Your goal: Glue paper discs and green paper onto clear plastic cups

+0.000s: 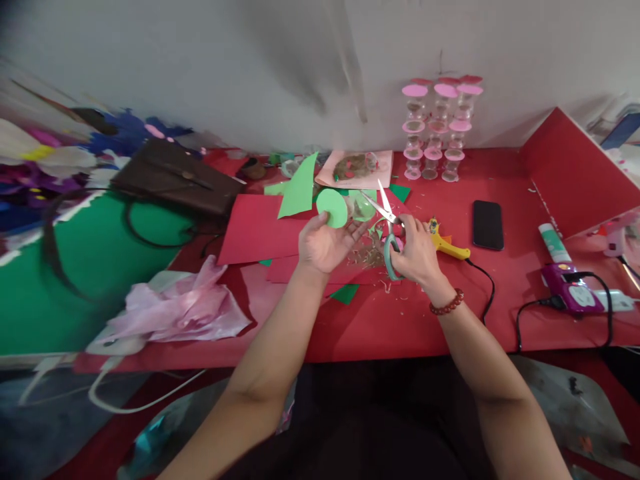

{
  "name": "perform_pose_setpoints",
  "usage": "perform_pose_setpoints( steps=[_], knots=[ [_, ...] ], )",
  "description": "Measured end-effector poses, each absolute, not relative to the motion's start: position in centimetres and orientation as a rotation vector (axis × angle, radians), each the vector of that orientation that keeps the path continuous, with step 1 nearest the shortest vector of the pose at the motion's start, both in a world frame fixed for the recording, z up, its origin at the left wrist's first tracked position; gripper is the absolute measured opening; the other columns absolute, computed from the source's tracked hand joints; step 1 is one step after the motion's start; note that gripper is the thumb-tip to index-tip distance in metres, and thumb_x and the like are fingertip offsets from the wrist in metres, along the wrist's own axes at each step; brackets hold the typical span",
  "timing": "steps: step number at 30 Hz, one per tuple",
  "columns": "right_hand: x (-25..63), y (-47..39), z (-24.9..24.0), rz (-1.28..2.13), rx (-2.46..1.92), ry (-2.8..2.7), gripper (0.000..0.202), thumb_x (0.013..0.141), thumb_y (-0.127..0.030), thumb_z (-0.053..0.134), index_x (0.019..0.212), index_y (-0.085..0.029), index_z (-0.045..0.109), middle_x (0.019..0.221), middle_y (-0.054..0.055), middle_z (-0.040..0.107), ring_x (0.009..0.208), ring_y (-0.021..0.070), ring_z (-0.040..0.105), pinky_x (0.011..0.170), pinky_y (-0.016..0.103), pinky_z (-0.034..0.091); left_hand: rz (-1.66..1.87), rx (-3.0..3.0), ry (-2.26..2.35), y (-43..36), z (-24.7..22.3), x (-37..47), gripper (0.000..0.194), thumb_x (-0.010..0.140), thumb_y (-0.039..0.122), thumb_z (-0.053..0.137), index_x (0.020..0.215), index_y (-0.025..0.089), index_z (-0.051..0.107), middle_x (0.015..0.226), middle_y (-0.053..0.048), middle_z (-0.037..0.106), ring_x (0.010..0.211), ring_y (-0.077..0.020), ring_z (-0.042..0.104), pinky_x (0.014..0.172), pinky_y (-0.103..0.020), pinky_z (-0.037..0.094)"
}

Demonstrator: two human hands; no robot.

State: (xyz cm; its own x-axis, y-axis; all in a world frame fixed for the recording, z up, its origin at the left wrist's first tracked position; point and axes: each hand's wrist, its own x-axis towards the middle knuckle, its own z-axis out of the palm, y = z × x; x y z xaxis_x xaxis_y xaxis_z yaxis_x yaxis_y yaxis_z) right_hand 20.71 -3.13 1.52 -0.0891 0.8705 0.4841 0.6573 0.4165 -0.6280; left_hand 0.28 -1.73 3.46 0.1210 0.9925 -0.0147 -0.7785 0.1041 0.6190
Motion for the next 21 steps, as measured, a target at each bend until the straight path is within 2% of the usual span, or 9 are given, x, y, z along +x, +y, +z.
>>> perform_pose_setpoints(
  steps=[3,8,13,21],
  knots=[
    [20.27,-3.34,1.20,0.290,-1.299,-1.843,0.035,0.086,-0.045,0.067,0.113,-0.023,0.061,0.093,0.009,0.068,0.088,0.0283,0.062,0.085,0.045,0.048,1.384,0.559,0.498,-1.75,3.52,0.34,0.044,0.077,0.030,0.078,0.119,0.020,0.072,0.110,-0.009,0.082,0.114,-0.0308,0.077,0.114,-0.052,0.058],
    [20.11,-3.46,1.18,0.346,-1.278,-1.776,0.037,0.087,-0.049,0.072,0.111,-0.021,0.064,0.086,0.005,0.067,0.073,0.0199,0.058,0.070,0.035,0.045,1.381,0.609,0.461,-1.77,3.35,0.32,0.053,0.078,0.032,0.080,0.129,0.022,0.069,0.114,-0.008,0.081,0.116,-0.0299,0.076,0.116,-0.051,0.057],
    [19.98,-3.42,1.07,0.389,-1.260,-1.730,0.035,0.088,-0.049,0.072,0.108,-0.021,0.066,0.079,0.002,0.064,0.067,0.0165,0.055,0.067,0.032,0.043,1.370,0.648,0.474,-1.77,3.30,0.43,0.056,0.077,0.035,0.081,0.130,0.021,0.067,0.116,-0.010,0.080,0.122,-0.0325,0.073,0.116,-0.053,0.056],
    [20.05,-3.65,1.98,0.540,-1.240,-1.666,0.033,0.083,-0.049,0.078,0.098,-0.022,0.068,0.068,-0.003,0.056,0.062,0.0141,0.048,0.060,0.029,0.038,1.352,0.662,0.458,-1.41,2.81,-0.06,0.061,0.075,0.039,0.082,0.130,0.020,0.066,0.109,-0.010,0.080,0.120,-0.0330,0.074,0.115,-0.053,0.056]
  ],
)
